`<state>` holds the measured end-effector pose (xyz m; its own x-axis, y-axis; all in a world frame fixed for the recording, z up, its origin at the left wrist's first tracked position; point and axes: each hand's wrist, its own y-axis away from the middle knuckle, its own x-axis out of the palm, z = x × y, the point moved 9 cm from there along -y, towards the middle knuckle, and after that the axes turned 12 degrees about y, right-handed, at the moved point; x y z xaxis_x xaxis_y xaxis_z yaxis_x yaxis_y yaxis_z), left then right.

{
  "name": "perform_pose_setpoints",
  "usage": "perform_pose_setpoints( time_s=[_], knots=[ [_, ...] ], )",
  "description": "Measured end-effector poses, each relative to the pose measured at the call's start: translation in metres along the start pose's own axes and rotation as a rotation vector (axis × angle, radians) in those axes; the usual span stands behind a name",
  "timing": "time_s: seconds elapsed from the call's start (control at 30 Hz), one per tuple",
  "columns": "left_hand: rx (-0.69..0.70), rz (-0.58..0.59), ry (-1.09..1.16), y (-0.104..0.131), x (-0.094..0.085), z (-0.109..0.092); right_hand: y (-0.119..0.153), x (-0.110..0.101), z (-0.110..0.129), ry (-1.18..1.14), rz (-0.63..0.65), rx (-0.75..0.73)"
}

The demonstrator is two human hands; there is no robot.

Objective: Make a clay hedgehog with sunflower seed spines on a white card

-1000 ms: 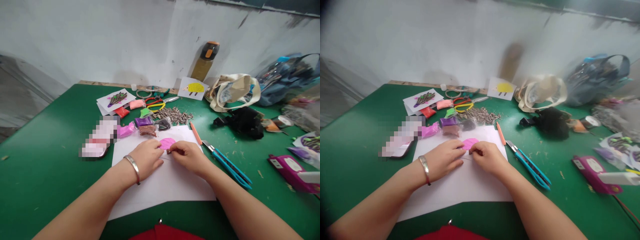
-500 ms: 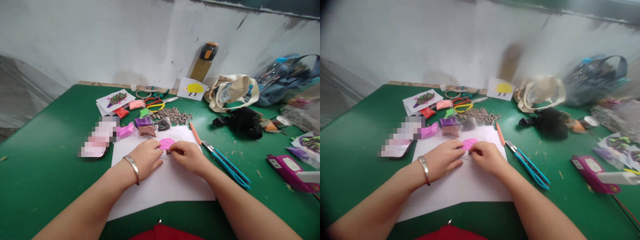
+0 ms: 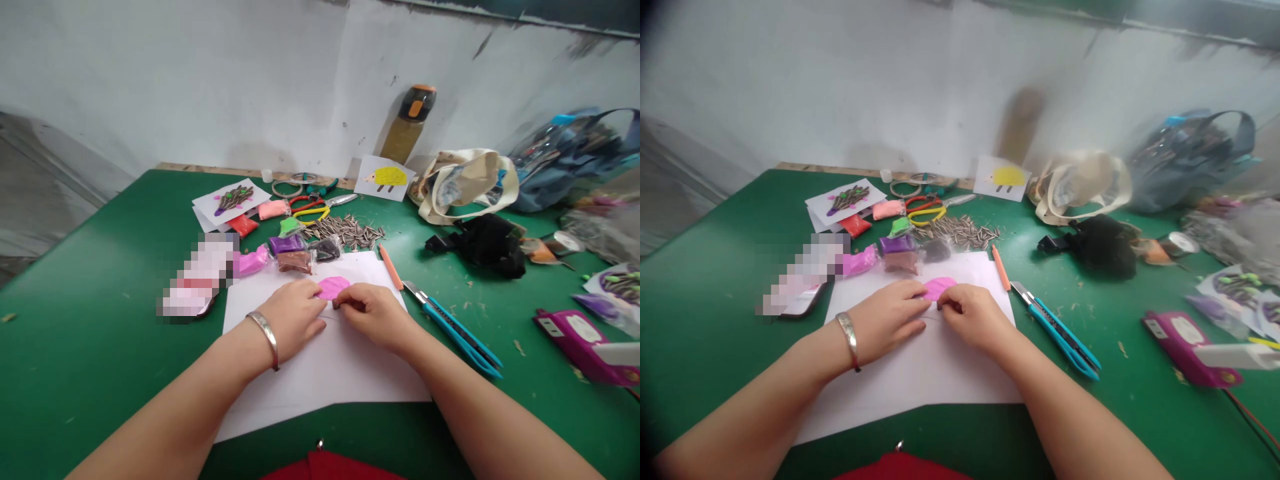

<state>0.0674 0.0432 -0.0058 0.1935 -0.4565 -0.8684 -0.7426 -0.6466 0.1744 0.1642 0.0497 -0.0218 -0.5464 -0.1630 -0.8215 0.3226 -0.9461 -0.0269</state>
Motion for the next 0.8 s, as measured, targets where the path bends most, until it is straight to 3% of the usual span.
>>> perform_pose_setpoints(
  time_s=[0.4,0.7,0.8],
  knots=[
    [0.004,-0.026,0.015,0.001,-0.002,0.0,0.0,-0.002,0.003,0.028,-0.006,-0.029],
    [0.045,-0.01,0.061,0.004,-0.005,0.001,0.0,-0.006,-0.006,-0.108,0.005,0.076],
    [0.039,-0.064,0.09,0.005,-0.013,0.008,0.0,-0.005,-0.007,-0.112,0.013,0.082]
  ],
)
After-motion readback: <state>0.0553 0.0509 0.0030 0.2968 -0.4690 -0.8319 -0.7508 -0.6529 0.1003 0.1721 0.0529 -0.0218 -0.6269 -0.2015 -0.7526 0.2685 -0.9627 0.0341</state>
